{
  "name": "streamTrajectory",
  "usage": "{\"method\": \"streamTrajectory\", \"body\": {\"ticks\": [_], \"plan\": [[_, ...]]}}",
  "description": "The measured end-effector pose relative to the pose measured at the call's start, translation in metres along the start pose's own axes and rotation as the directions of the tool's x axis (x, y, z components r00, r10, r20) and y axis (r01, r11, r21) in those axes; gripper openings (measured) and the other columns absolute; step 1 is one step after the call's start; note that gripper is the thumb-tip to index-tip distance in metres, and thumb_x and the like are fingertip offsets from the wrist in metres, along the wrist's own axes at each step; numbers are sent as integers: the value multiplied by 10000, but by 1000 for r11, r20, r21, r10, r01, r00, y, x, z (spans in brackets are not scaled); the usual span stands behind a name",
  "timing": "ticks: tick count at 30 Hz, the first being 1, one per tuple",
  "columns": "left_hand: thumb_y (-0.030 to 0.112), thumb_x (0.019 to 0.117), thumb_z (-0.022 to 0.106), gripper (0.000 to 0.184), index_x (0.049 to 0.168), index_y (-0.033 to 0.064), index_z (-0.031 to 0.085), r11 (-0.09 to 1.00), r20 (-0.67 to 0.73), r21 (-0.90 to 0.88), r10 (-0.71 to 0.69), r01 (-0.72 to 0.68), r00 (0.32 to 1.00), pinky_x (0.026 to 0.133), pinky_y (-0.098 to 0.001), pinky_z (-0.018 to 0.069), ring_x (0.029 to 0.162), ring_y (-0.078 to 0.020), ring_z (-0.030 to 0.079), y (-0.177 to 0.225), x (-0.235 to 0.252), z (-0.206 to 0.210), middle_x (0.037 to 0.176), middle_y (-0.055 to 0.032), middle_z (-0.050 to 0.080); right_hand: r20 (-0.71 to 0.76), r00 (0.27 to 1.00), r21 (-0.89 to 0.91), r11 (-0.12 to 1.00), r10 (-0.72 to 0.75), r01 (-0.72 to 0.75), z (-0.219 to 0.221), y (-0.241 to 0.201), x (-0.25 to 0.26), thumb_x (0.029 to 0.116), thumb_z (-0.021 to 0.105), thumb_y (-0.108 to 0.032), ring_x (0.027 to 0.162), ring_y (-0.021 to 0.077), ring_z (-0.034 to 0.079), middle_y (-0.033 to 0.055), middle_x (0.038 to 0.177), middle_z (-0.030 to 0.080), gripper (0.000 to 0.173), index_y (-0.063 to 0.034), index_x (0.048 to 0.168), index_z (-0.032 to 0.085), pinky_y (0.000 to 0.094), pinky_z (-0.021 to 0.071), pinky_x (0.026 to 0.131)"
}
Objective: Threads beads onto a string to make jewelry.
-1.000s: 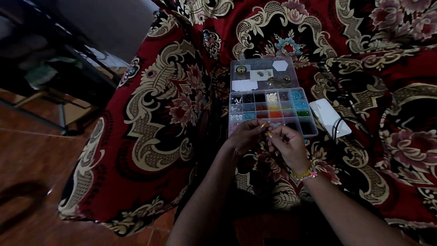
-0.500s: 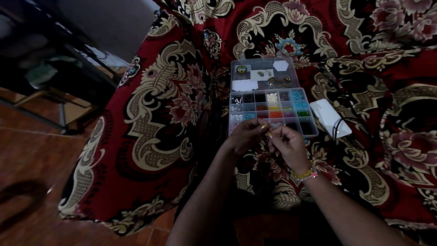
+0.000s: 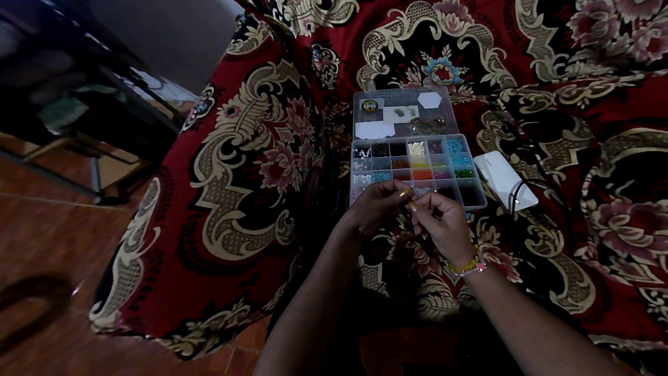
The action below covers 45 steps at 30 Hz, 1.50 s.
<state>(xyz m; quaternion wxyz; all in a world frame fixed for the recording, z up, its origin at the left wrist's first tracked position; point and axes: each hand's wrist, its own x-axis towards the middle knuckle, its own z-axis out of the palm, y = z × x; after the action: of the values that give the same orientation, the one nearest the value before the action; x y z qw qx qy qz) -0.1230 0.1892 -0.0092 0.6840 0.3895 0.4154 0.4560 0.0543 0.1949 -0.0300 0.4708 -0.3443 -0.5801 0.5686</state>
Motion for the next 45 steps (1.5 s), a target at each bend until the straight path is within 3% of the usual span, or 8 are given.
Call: {"method": "streamTrajectory", "body": {"ticks": [19,26,45], "plan": [[25,1014,537,152,969,60,678,999,1,36,18,-18,1000,833,-272,585,851,-83,685,0,-1,-1,916,5,710,1,1000,16,1000,11,-11,-1,1,0,942,614,-78,514,2,574,-73,636,609,111,-61,843,661,168,510,483],[74,1066,429,260,950,101,661,992,24,-125,-31,33,999,807,-243,576,812,-53,669,-7,3,5,882,37,695,-16,1000,68,998,-3,4,-1,0,0,950,584,-58,519,4,583,-56,667,641,114,-44,875,669,165,507,474],[101,1059,468,237,928,130,663,974,87,-224,-19,39,996,810,-252,574,829,-63,676,-13,5,3,905,28,706,1,999,71,997,-36,36,-2,1,0,950,578,-51,523,3,580,-63,656,636,126,-46,871,676,165,504,480]]}}
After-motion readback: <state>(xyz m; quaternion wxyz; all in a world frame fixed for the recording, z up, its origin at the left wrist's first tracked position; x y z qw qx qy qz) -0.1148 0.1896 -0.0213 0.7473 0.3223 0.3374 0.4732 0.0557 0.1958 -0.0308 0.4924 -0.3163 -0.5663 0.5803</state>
